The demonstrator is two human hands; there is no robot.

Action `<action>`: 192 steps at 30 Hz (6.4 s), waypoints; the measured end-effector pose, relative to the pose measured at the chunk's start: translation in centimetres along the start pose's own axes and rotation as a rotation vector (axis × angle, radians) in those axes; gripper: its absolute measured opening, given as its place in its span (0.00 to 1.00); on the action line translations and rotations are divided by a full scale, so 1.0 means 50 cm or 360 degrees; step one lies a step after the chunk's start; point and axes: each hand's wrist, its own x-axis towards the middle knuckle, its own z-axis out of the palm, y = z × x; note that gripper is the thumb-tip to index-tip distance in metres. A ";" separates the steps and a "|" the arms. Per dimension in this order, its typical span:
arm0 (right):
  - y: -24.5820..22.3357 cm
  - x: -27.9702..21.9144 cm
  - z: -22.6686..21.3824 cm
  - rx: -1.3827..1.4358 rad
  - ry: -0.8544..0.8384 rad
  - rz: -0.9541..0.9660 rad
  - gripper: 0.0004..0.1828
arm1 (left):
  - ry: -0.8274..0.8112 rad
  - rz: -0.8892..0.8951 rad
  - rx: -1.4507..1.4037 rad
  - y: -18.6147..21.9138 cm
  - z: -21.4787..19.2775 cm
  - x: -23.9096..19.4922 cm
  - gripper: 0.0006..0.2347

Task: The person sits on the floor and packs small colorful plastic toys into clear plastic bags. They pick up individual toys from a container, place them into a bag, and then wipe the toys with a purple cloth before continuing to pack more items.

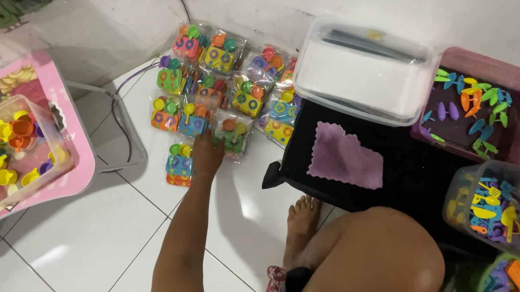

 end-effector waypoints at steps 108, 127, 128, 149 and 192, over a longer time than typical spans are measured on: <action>-0.515 -0.120 -0.279 0.0006 0.0825 -0.0396 0.12 | -0.1717 -0.0207 -0.2809 1.332 -0.210 -0.430 0.20; -0.493 0.080 -0.170 -0.0138 0.0484 -0.0552 0.18 | -0.1636 -0.0309 -0.3163 1.210 -0.192 -0.250 0.16; -0.508 0.081 -0.171 -0.0137 0.0447 -0.0555 0.15 | -0.1662 -0.0292 -0.3178 1.219 -0.214 -0.251 0.17; -0.476 0.073 -0.119 0.0156 0.0774 0.0032 0.19 | -0.1321 0.0127 -0.2664 1.183 -0.148 -0.229 0.06; -0.479 0.060 -0.140 0.0662 0.0446 0.0229 0.21 | -0.0955 0.0707 -0.1662 1.210 -0.204 -0.283 0.16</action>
